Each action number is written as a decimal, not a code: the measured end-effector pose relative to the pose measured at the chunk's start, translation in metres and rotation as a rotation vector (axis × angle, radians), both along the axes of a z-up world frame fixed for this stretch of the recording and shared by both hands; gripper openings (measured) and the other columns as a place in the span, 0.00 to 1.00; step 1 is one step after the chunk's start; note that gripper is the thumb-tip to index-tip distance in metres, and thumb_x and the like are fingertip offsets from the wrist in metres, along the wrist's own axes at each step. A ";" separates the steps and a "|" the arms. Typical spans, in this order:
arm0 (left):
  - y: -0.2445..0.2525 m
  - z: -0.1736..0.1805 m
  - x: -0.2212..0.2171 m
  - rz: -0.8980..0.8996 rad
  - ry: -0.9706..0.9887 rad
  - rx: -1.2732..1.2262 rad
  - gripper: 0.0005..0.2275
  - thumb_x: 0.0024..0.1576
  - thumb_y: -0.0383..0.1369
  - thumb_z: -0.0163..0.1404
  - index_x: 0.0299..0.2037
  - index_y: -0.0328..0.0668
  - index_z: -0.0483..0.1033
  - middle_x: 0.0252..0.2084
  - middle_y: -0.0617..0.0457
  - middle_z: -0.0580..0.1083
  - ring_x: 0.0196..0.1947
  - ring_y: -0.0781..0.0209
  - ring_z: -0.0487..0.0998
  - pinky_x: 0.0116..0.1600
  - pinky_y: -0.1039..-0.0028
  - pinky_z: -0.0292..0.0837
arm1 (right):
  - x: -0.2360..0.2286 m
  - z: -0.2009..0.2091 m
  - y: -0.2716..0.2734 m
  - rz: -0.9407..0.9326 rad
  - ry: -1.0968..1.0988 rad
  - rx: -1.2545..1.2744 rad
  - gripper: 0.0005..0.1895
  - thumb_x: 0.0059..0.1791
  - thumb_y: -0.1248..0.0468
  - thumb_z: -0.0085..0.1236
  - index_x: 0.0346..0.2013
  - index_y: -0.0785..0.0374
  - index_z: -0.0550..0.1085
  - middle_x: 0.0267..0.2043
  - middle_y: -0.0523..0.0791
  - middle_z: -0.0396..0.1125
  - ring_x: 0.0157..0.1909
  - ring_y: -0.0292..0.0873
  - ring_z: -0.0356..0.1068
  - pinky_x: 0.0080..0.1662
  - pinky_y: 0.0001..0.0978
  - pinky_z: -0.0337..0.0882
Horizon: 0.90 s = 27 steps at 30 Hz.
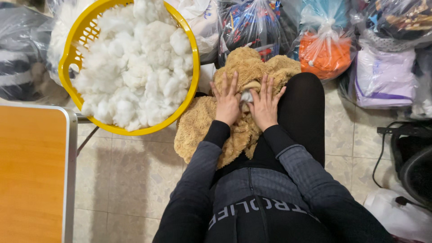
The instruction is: The person sits on the floor and repeatedly takes handfuls of white stuffing from a yellow basket, compresses them, and inserts them into a brown teddy bear resting on their lap. The person continues this process throughout the clip.
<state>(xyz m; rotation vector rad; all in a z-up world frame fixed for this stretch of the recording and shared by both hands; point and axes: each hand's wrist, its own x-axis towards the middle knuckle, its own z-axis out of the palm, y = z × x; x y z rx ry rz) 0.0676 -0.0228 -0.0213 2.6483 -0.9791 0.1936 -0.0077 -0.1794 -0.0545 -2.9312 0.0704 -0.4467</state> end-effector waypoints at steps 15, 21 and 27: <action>0.022 0.003 -0.047 0.075 0.008 -0.033 0.06 0.50 0.25 0.57 0.29 0.52 0.80 0.81 0.52 0.46 0.81 0.37 0.31 0.75 0.32 0.16 | -0.003 0.009 -0.007 0.060 -0.009 0.132 0.09 0.51 0.59 0.61 0.28 0.59 0.77 0.84 0.50 0.35 0.84 0.60 0.25 0.69 0.82 0.24; 0.030 0.018 -0.066 0.062 0.085 -0.091 0.05 0.47 0.27 0.59 0.31 0.50 0.80 0.80 0.48 0.45 0.79 0.34 0.32 0.74 0.32 0.17 | -0.030 0.033 -0.005 0.117 -0.022 0.248 0.07 0.49 0.60 0.62 0.29 0.58 0.78 0.83 0.49 0.36 0.83 0.59 0.25 0.67 0.84 0.21; 0.038 0.026 -0.085 0.040 0.049 -0.079 0.06 0.49 0.25 0.57 0.30 0.52 0.81 0.81 0.48 0.46 0.81 0.34 0.34 0.77 0.33 0.19 | -0.064 0.048 0.000 0.089 0.032 0.312 0.06 0.50 0.63 0.61 0.28 0.57 0.78 0.83 0.49 0.41 0.83 0.60 0.26 0.67 0.83 0.20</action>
